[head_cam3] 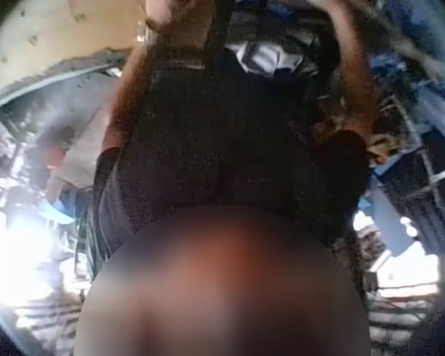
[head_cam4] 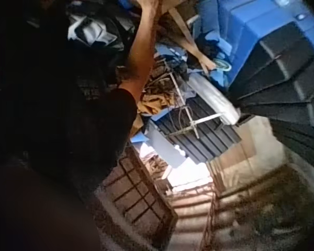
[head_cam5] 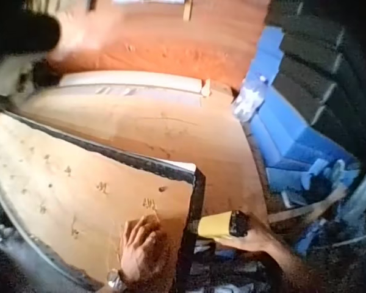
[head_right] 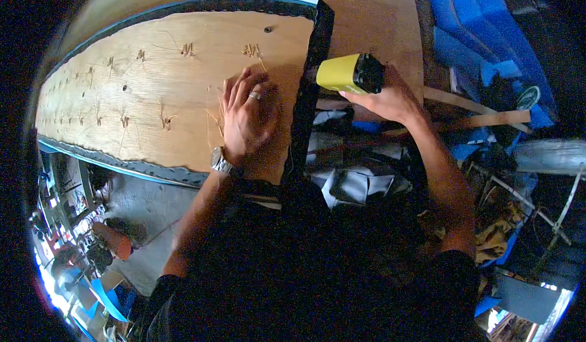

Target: Securing fabric to a wooden furniture frame using a pneumatic stapler.

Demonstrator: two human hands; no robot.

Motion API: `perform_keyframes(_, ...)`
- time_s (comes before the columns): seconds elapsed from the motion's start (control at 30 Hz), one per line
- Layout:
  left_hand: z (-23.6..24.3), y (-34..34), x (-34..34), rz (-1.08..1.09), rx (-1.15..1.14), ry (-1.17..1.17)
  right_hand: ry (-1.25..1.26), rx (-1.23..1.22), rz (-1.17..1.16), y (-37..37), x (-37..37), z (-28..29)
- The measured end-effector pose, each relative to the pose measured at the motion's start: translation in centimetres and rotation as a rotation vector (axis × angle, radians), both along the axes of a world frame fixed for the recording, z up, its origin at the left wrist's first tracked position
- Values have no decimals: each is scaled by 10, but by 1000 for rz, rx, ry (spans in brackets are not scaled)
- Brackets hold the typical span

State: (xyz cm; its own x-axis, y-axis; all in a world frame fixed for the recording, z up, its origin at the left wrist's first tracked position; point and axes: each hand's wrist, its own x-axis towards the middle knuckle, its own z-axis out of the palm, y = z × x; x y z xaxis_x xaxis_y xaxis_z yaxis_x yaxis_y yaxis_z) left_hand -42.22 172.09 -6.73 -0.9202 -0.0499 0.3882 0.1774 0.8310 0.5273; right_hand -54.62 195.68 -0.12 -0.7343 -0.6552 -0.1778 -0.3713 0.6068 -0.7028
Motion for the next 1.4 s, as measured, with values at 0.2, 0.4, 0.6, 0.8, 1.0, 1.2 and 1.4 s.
perform_keyframes(0.2,6,-2,2,-26,91,25,83,64,16,2,12,-2)
perform_keyframes(0.4,15,19,45,-216,57,-148,-82,-27,-126,15,29,-9)
perform_keyframes(0.6,20,34,73,-101,40,-333,-35,-26,-162,41,58,-14)
perform_keyframes(0.8,24,42,79,-143,60,-358,-59,27,-121,42,75,-16)
perform_keyframes(1.0,14,39,78,-151,21,-300,12,-99,-7,25,65,-14)
perform_keyframes(1.2,29,5,83,-277,384,-164,45,-12,40,12,56,-14)
perform_keyframes(1.4,19,11,92,-242,132,-298,-23,5,70,16,59,-12)
